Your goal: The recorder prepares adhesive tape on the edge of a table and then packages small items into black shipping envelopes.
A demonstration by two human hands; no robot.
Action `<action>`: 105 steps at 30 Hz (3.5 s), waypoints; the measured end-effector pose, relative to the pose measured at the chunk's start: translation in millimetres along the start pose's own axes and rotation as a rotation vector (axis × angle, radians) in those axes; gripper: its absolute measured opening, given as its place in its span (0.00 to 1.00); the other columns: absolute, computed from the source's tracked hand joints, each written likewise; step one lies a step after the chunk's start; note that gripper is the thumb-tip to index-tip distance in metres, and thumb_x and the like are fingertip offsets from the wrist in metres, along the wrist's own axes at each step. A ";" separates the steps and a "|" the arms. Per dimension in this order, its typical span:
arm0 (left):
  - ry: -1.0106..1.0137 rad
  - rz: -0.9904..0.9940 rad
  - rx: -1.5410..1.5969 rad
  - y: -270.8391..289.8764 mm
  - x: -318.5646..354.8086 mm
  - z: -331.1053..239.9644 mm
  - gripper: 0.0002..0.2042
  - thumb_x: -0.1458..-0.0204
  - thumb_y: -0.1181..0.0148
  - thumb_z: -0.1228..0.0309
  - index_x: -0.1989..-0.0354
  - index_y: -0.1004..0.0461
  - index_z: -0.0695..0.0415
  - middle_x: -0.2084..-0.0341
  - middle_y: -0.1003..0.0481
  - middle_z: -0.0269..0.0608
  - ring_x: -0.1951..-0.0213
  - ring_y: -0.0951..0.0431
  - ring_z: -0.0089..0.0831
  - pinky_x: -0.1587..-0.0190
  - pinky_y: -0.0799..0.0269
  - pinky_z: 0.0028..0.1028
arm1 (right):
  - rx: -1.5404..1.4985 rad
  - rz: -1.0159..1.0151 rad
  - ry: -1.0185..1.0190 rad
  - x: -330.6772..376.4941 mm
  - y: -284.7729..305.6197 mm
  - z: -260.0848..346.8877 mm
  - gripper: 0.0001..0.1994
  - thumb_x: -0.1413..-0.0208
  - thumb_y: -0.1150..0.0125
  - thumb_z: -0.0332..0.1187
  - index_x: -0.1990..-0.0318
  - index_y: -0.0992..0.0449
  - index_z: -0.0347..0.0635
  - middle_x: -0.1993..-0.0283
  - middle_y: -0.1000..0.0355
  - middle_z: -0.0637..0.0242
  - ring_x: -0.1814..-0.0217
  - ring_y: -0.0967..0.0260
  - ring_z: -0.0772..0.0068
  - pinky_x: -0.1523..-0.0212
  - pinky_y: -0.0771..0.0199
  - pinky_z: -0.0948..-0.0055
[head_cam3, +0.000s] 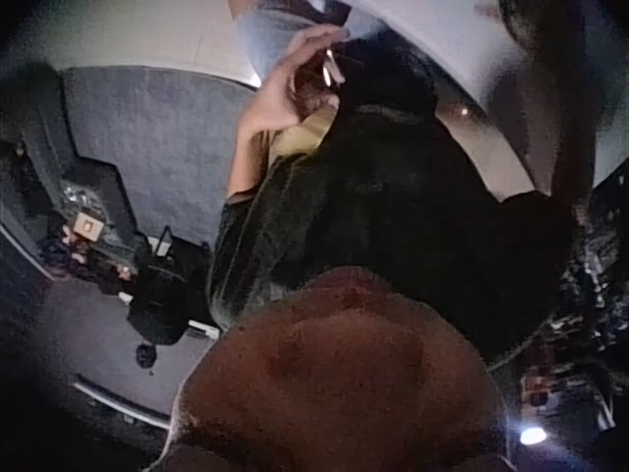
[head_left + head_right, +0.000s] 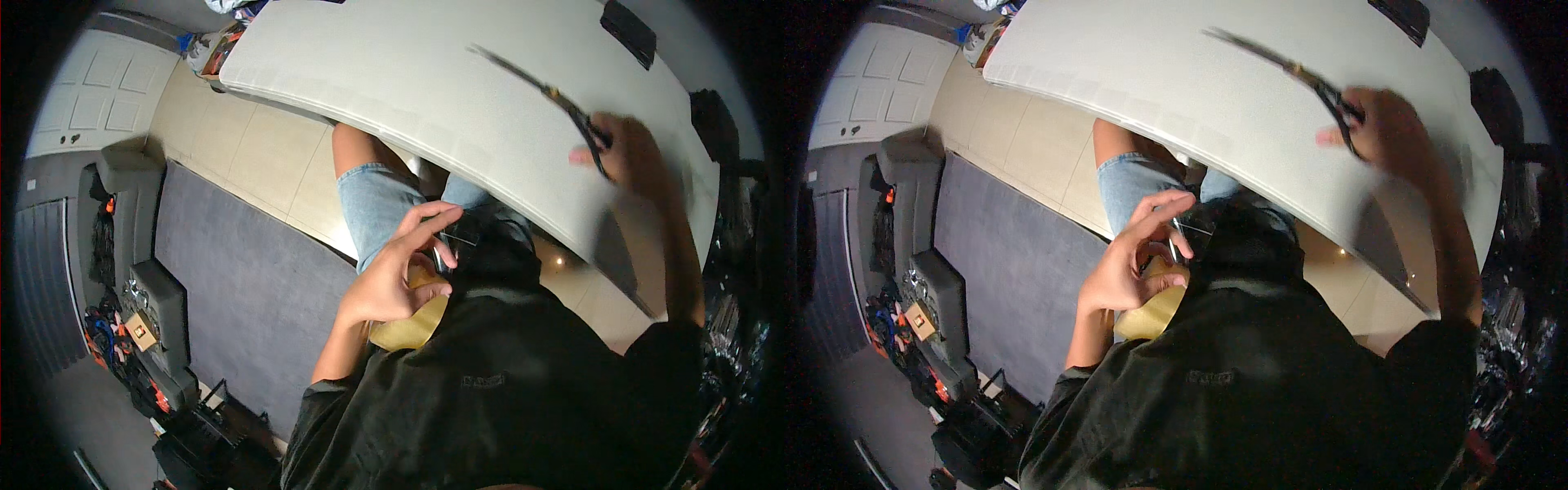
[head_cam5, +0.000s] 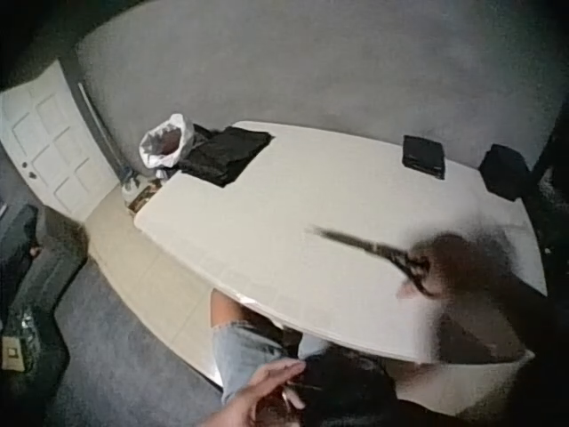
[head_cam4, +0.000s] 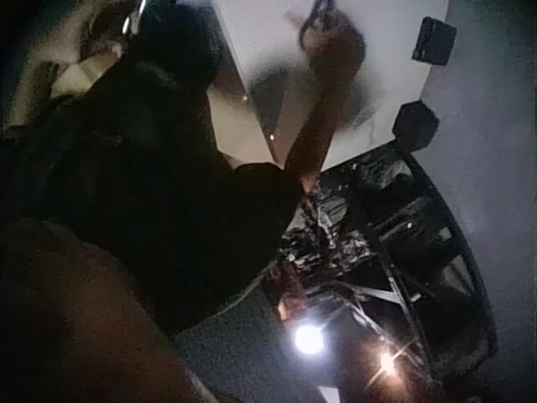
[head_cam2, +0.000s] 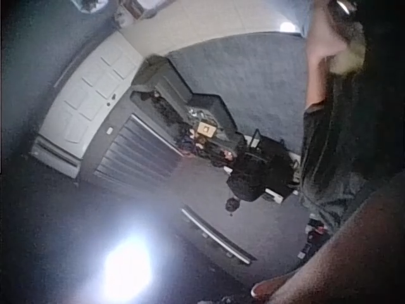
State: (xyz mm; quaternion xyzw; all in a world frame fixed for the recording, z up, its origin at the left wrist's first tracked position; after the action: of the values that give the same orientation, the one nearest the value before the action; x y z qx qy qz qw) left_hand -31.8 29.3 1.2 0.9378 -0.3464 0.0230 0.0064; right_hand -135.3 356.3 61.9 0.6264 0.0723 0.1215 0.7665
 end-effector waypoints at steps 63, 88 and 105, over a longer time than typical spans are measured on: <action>0.216 -0.120 0.146 -55.4 21.8 -28.3 0.35 0.31 0.41 0.67 0.22 0.51 0.65 0.29 0.38 0.51 0.27 0.39 0.35 0.26 0.49 0.30 | -0.500 0.049 -0.088 -16.6 -70.3 81.3 0.08 0.47 0.27 0.30 0.69 0.16 0.32 0.69 0.20 0.52 0.69 0.22 0.58 0.63 0.23 0.64; 0.212 -0.143 0.161 -50.0 19.1 -22.5 0.35 0.31 0.41 0.65 0.22 0.50 0.66 0.29 0.38 0.50 0.27 0.39 0.35 0.26 0.48 0.30 | -0.363 0.064 -0.142 -29.3 -67.3 82.8 0.09 0.51 0.26 0.32 0.70 0.14 0.33 0.74 0.20 0.48 0.70 0.18 0.52 0.62 0.19 0.62; 0.217 -0.123 0.166 -50.6 19.2 -19.6 0.35 0.31 0.41 0.65 0.22 0.51 0.66 0.27 0.40 0.50 0.25 0.42 0.36 0.25 0.51 0.31 | -0.360 0.234 -0.021 -29.5 -63.3 65.8 0.30 0.61 0.15 0.55 0.80 0.26 0.36 0.79 0.26 0.54 0.77 0.28 0.55 0.70 0.26 0.60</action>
State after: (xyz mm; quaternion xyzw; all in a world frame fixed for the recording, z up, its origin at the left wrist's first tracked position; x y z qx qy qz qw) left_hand 14.9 55.8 21.9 0.9466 -0.2823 0.1523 -0.0326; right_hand -140.3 274.4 12.2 0.4849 -0.0318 0.2142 0.8473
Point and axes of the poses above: each hand's wrist, its own x-axis away from the middle knuckle, its own y-axis out of the back of the hand, z = x × y, the point moved 6 cm from there along -x, towards the middle knuckle
